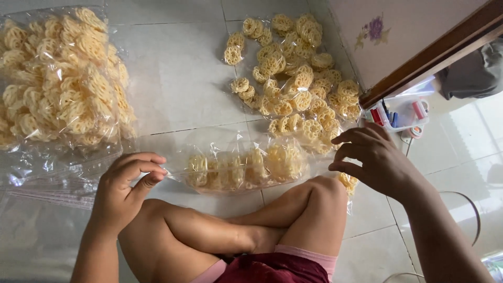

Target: The person is manually packing crackers into clear plastic bags while sitting on the floor.

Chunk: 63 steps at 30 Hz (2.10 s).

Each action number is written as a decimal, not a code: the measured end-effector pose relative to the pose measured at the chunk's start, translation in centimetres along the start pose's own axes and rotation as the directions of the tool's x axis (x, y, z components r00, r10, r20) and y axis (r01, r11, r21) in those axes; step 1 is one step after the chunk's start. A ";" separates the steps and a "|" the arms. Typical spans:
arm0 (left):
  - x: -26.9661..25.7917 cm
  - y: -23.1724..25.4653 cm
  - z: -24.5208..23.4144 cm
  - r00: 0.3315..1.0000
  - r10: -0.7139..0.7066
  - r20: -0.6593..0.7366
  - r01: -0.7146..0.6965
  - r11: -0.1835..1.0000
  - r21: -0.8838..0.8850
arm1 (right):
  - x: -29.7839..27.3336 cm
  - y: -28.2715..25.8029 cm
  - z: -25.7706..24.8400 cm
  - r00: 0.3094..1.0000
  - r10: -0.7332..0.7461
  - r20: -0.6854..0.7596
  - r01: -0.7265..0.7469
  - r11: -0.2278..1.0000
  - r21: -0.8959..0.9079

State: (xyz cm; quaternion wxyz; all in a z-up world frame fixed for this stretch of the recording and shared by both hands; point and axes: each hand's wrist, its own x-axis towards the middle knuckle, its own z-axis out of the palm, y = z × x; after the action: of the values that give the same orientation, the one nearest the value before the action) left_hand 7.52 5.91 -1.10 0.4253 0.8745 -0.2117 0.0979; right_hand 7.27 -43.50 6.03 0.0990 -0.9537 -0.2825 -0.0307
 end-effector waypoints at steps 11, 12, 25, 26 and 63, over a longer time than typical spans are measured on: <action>-6.0 -1.2 8.3 0.514 -0.852 0.102 0.602 0.273 -0.750 | -7.8 0.7 2.4 0.988 0.131 0.084 -0.150 0.946 0.288; -5.6 -1.5 9.2 0.187 -0.928 0.323 0.691 -0.110 -0.715 | -8.3 0.8 2.7 0.977 0.147 0.153 -0.193 0.915 0.354; -6.4 1.8 16.3 0.061 -0.640 0.766 0.535 -0.627 -0.566 | -7.7 0.9 20.9 0.563 0.657 0.501 -0.688 0.037 0.725; -7.0 1.8 16.6 0.030 -0.686 0.727 0.640 -0.545 -0.541 | -7.0 -1.9 18.5 0.874 0.486 0.009 -0.327 0.574 0.751; 6.3 -13.2 -22.8 0.205 -0.964 -0.172 0.961 0.232 -0.152 | 42.2 -26.6 19.9 0.839 0.213 0.501 -0.506 -0.032 0.862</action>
State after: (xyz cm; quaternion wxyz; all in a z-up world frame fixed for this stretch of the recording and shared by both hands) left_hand 19.32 29.21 5.98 0.4205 0.7962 0.4261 -0.0879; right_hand 28.21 4.86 -4.10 0.6830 -0.6664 0.0243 0.2982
